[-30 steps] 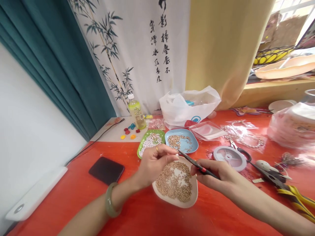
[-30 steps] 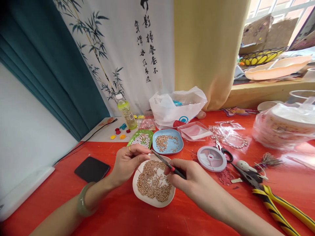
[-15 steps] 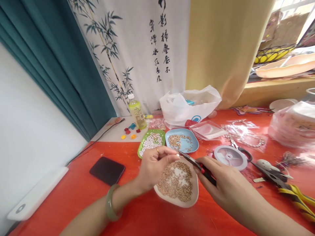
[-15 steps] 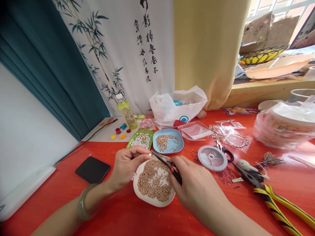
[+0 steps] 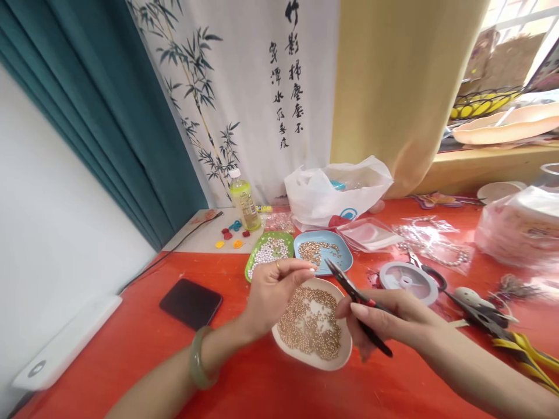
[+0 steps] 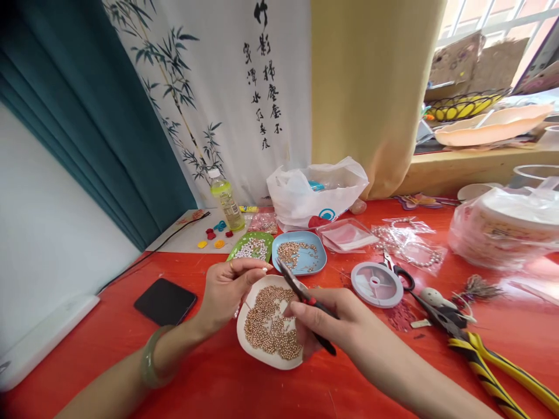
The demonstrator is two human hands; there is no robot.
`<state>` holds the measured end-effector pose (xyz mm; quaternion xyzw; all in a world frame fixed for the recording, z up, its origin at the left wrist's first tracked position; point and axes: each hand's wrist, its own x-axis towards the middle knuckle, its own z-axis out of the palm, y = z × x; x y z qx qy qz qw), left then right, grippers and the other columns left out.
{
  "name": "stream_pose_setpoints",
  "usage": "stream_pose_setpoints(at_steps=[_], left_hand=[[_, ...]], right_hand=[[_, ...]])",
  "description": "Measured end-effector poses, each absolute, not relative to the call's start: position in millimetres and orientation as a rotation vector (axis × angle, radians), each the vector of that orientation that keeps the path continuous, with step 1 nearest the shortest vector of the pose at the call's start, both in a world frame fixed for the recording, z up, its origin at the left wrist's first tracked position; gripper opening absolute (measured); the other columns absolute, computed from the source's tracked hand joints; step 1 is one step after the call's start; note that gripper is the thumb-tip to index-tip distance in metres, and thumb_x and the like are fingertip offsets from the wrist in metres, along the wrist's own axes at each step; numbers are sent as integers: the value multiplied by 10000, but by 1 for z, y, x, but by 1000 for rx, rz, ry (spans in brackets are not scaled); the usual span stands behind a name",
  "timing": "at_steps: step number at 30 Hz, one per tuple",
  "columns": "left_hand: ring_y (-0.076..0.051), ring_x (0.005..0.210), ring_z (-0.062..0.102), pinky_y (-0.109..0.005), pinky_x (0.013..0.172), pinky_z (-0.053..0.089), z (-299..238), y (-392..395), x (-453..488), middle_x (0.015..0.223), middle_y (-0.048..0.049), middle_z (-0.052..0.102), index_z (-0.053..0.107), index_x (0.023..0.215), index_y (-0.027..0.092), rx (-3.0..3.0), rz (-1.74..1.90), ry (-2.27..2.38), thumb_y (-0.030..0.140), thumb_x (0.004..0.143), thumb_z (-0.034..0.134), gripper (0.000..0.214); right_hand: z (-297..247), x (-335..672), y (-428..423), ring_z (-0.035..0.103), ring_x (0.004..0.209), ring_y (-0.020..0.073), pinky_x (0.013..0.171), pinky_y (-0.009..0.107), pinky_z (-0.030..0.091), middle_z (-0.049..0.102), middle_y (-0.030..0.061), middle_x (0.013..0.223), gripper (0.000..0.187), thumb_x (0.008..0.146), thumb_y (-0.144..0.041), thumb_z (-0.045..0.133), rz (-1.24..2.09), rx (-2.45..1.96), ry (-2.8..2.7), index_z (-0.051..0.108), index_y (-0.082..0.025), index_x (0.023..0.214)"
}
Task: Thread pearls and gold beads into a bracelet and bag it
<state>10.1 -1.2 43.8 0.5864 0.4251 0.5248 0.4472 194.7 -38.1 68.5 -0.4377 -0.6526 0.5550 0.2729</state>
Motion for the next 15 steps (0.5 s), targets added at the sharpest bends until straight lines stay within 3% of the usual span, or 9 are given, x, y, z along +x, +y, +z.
stream_pose_setpoints(at_steps=[5,15], left_hand=[[-121,691,632,-189,629,503,40,-1,6,785,-9,702,693,788,201,1705,1373,980,224,708,626,107],[-111,662,650,-163,611,520,41,-1,6,756,0,707,691,805,209,1867,1456,890,144,698,632,138]], right_hand=[[67,195,-41,567,503,114,477,227,399,592,19,599,321,787,-434,486,1975,-1013,-1420,573,-124,794],[67,197,-38,541,397,88,427,207,384,601,27,565,322,785,-420,495,2148,-878,-1288,581,-111,757]])
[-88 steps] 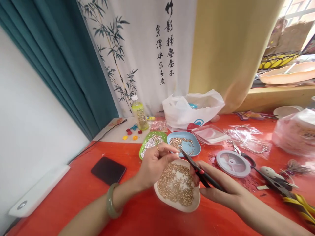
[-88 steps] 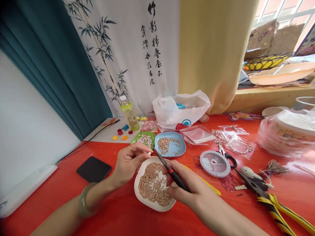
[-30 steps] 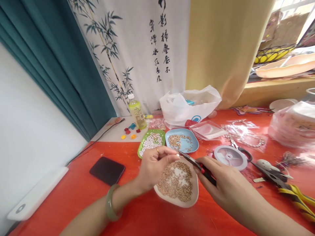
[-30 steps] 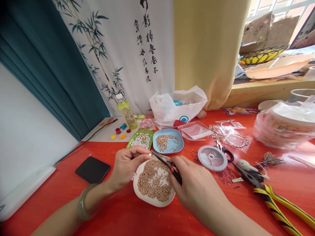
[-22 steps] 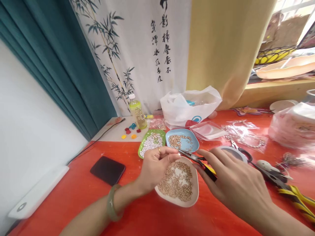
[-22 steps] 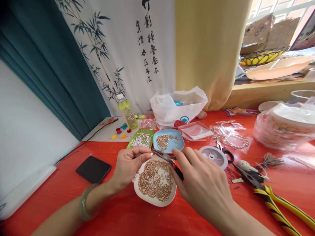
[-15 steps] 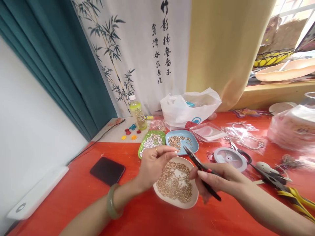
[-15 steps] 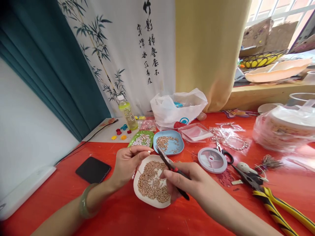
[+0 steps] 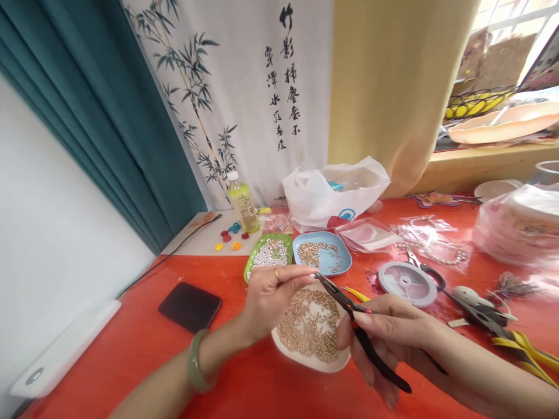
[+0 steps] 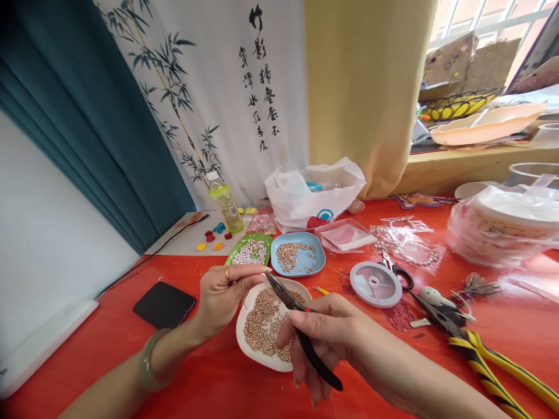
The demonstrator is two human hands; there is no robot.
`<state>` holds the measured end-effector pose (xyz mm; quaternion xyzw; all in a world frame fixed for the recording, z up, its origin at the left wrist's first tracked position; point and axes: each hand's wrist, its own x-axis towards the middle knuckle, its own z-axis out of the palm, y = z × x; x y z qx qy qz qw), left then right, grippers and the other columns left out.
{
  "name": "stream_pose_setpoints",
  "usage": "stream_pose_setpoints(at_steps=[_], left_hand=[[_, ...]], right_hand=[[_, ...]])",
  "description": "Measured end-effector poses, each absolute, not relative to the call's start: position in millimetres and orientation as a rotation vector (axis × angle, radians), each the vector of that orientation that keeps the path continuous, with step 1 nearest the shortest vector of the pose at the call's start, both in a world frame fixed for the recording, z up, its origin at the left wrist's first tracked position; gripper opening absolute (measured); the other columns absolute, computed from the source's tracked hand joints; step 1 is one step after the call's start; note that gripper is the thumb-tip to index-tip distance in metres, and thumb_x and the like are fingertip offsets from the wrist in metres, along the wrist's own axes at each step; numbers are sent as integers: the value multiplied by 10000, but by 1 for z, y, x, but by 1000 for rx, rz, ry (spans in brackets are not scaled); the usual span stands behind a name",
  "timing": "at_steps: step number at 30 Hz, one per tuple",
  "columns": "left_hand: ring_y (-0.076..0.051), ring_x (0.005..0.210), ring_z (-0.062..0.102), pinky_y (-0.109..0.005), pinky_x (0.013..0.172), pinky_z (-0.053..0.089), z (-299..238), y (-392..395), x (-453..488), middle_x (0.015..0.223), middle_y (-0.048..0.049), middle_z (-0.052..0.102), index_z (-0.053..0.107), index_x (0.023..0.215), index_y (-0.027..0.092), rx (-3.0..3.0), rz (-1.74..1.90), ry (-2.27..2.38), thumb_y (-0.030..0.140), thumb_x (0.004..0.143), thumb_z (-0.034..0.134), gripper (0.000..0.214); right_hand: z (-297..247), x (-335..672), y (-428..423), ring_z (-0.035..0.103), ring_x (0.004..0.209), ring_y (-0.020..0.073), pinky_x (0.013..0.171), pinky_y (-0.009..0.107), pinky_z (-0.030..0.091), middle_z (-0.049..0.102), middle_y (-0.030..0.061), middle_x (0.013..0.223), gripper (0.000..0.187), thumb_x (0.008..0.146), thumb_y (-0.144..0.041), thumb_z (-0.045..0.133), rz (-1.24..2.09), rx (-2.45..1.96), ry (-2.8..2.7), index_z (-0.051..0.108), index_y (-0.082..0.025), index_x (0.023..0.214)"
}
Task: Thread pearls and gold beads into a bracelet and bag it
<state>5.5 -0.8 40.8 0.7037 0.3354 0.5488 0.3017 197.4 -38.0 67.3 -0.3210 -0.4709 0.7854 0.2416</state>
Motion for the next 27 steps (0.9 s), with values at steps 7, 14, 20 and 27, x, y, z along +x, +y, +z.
stream_pose_setpoints(at_steps=[7,14,20,27], left_hand=[[-118,648,652,-165,593,525,42,-2,7,748,-8,707,692,798,201,1839,1469,856,135,688,637,140],[-103,591,632,-150,538,502,44,-6,7,697,3,703,696,751,200,1830,1472,888,162,688,639,92],[-79,467,538,-162,433,432,45,-12,9,569,1,655,687,704,166,1676,1404,1016,260,694,634,108],[-63,394,482,-164,405,401,52,-14,11,434,57,507,590,781,166,1523,1289,883,281,699,626,146]], right_hand=[[63,196,-39,485,354,57,356,156,300,515,-13,474,324,782,-398,507,2138,-861,-1268,583,-97,687],[65,197,-37,415,353,50,372,180,275,454,-33,468,362,798,-433,453,2038,-894,-1452,563,-105,692],[58,192,-43,509,513,130,463,237,342,555,21,586,279,828,-383,414,934,-1319,-2074,570,-162,760],[52,193,-44,573,543,147,470,245,390,624,34,652,224,854,-284,384,433,-1271,-2238,578,-185,904]])
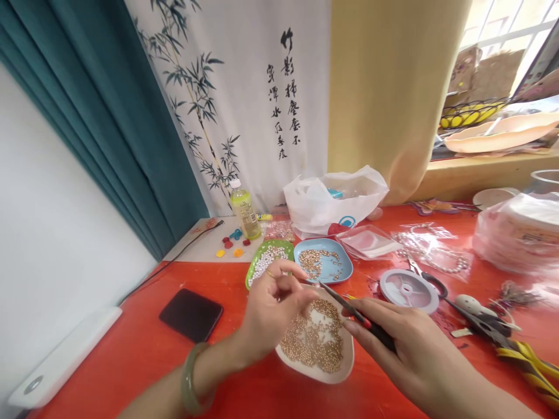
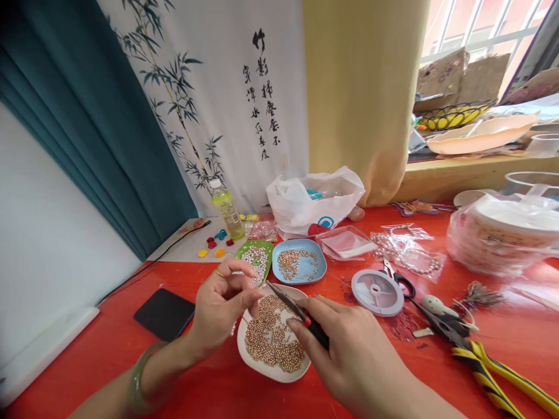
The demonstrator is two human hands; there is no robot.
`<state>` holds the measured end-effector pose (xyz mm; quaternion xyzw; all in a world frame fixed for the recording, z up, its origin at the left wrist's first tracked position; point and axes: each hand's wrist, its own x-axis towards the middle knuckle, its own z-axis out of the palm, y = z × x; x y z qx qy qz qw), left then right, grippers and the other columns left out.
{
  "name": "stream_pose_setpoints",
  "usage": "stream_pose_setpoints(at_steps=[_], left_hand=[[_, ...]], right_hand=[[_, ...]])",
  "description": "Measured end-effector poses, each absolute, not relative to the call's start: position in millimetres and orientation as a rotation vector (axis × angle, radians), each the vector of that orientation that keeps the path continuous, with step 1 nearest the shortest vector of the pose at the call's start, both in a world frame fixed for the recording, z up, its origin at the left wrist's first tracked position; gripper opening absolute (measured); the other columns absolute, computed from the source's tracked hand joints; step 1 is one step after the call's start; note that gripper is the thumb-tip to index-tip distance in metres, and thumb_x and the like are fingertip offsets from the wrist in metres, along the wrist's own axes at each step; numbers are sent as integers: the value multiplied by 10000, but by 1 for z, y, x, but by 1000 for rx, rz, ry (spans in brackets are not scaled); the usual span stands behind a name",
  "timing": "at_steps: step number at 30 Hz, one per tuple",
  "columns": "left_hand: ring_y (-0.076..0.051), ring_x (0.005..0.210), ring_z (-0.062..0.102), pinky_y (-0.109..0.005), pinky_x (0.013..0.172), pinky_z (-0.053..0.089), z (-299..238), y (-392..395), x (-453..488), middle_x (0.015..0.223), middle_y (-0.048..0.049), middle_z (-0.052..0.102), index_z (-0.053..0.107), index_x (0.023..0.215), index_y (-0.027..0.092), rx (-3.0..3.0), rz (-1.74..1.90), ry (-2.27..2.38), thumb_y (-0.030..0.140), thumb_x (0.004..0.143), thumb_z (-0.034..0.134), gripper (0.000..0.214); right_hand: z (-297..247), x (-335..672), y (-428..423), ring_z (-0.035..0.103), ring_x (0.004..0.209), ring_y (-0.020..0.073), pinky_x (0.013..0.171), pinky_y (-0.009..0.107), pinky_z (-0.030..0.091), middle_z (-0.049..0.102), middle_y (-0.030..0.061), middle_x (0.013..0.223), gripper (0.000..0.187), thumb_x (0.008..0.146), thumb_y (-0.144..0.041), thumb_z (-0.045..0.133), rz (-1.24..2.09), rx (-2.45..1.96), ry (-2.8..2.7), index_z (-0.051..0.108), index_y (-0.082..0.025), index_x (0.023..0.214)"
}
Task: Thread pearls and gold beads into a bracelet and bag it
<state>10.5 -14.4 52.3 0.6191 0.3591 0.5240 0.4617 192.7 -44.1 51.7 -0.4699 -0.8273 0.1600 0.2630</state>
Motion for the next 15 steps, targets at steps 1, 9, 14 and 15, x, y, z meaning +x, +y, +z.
stream_pose_setpoints(at_steps=[1,9,14,15], left_hand=[[-75,430,515,-176,435,427,54,-14,10,465,45,534,576,775,168,1556,1286,859,272,703,622,134],[-143,745,611,-249,667,498,64,-9,1,791,-53,676,684,804,181,1985,1275,887,165,750,562,135],[-145,675,592,-236,565,484,71,-16,2,806,-78,663,676,901,152,1950,1132,962,240,670,655,248],[-140,660,587,-234,560,480,72,-16,2,787,-74,661,678,896,151,1940,1135,950,238,666,659,247]], right_hand=[[53,193,-44,572,541,142,469,242,394,624,30,648,221,855,-282,388,458,-1260,-2227,577,-185,915],[58,196,-44,559,540,128,475,233,399,617,27,651,210,856,-286,390,529,-1221,-2224,564,-184,796],[49,196,-43,581,572,161,481,261,398,619,40,685,208,858,-261,372,304,-1176,-2318,545,-174,933],[47,196,-42,583,566,162,475,259,396,619,38,680,205,857,-257,374,271,-1172,-2324,543,-173,937]])
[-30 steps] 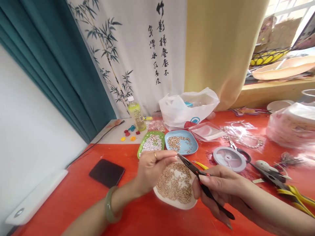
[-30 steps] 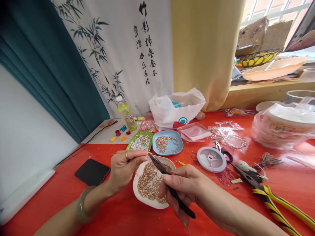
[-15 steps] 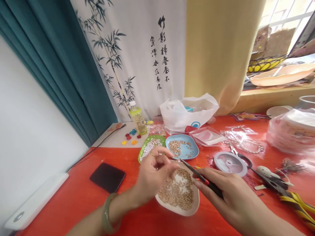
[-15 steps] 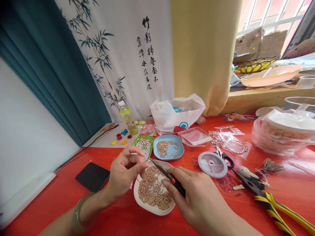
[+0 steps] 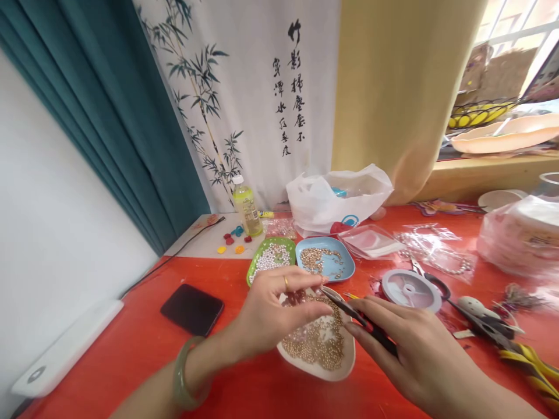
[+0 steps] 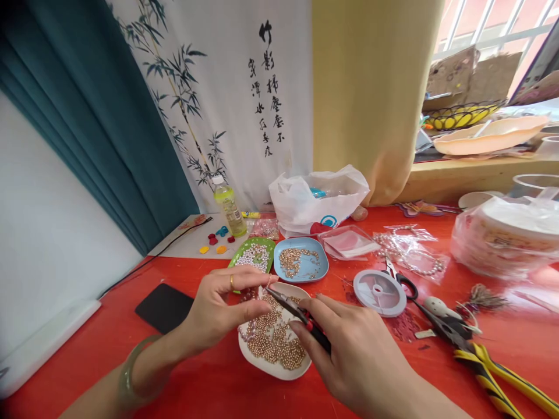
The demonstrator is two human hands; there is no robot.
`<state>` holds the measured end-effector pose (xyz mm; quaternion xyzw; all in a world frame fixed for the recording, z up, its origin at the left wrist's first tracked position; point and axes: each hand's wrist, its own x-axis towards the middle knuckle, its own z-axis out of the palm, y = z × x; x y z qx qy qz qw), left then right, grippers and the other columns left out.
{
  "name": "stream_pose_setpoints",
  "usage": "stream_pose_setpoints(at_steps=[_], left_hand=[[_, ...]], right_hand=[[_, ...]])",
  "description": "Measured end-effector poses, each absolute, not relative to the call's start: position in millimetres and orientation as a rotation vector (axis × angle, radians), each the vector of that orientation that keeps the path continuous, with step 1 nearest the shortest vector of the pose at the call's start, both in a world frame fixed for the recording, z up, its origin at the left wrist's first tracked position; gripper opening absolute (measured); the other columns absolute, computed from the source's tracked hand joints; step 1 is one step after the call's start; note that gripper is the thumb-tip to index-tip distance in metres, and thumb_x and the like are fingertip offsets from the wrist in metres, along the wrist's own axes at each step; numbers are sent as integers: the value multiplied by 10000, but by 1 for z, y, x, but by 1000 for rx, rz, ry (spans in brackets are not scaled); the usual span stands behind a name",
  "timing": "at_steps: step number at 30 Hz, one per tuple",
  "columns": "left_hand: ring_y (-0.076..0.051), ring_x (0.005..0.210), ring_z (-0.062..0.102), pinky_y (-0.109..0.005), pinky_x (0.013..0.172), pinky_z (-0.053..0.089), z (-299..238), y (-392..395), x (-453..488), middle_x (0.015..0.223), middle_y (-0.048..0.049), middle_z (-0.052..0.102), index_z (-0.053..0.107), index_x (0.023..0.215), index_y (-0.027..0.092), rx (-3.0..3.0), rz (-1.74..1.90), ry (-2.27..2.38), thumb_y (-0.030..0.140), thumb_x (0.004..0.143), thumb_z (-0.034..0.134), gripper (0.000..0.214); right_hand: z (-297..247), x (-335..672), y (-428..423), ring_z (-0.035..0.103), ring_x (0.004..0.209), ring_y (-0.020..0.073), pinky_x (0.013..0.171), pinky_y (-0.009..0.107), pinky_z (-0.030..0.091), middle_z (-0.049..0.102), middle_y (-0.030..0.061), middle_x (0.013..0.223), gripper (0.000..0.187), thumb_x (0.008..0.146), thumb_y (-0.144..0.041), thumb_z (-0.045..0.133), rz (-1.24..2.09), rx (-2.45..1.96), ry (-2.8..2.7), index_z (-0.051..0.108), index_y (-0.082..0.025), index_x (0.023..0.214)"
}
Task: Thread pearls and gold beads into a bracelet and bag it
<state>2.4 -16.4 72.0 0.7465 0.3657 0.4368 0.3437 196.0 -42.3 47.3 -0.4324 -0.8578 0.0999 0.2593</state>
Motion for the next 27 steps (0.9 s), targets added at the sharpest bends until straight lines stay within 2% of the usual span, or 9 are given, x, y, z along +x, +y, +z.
stream_pose_setpoints(at_steps=[4,11,15,18,20,27], left_hand=[[-129,617,584,-237,569,485,70,-16,3,708,-60,655,695,825,166,1888,1193,931,237,709,621,155],[-130,609,584,-223,552,473,69,-16,5,673,-49,665,695,740,178,1889,1219,966,263,713,616,119],[-117,531,567,-200,468,452,70,-19,7,616,-46,657,683,696,158,1635,1108,1036,259,683,631,115],[-108,524,564,-191,470,449,71,-23,8,619,-48,661,680,689,151,1522,1086,1043,257,673,631,118],[-100,508,552,-184,458,439,71,-24,9,618,-46,662,681,680,155,1484,1076,1058,262,670,632,118],[-124,556,577,-213,497,463,71,-21,12,668,-59,677,695,701,152,1324,1103,1074,234,598,672,133]], right_hand=[[46,196,-41,589,546,157,452,245,390,626,41,676,188,856,-257,381,204,-1160,-2326,546,-175,892],[50,196,-41,601,539,151,437,233,404,641,43,675,197,858,-259,376,104,-1150,-2326,556,-183,882],[47,198,-42,610,522,181,413,262,409,657,88,688,256,858,-275,366,-264,-1107,-2290,577,-133,883],[43,201,-42,628,569,215,439,290,428,667,129,728,267,854,-242,367,-605,-1091,-2242,582,-91,904],[42,202,-42,633,593,223,451,295,434,668,137,749,271,854,-228,367,-705,-1103,-2242,582,-82,930],[49,199,-41,612,519,191,402,271,406,646,86,676,347,878,-323,321,-495,-1186,-2257,600,-119,913]])
